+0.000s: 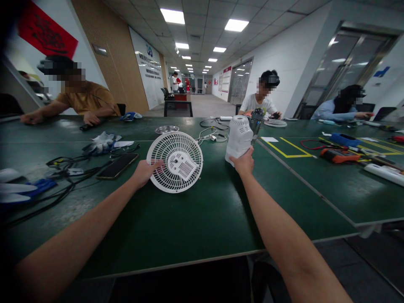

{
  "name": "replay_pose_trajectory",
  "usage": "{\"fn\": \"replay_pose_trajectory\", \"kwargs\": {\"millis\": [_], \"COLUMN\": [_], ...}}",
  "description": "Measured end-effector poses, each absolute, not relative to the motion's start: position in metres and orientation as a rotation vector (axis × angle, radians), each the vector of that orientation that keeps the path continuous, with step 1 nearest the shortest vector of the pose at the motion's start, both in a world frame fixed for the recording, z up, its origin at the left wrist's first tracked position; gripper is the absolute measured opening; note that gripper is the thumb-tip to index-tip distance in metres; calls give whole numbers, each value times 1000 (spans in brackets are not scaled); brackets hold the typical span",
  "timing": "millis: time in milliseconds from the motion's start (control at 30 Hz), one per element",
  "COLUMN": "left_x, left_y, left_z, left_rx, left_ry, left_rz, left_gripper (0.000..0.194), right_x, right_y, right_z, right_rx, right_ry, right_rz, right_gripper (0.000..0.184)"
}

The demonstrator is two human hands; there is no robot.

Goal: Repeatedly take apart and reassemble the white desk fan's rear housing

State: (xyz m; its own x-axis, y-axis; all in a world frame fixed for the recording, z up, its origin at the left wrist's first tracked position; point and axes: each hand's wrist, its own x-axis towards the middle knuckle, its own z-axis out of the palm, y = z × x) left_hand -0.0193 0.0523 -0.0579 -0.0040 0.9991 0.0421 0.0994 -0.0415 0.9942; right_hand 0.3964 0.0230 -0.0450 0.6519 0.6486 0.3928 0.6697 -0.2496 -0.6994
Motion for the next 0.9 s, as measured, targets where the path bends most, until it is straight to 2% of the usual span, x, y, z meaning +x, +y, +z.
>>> {"fn": "replay_pose_trajectory", "kwargs": {"millis": [267, 500, 900], "left_x": [-19, -17, -17], "left_y": [50, 44, 47], "left_z": [-56, -50, -51], "left_rx": [1355, 1346, 1306], "left_ry": [1256, 1258, 1266], "left_rz": [1194, 1194, 1185], "left_gripper": [20, 18, 18], "right_x": [395, 394, 394], "right_y": [23, 30, 27], "right_z": [-45, -43, -37], "right_rx": [-1973, -1693, -1697], "right_ry": [-1059, -1061, -906], "right_rz": [-18, -187, -109], "right_gripper": [104, 91, 75]}}
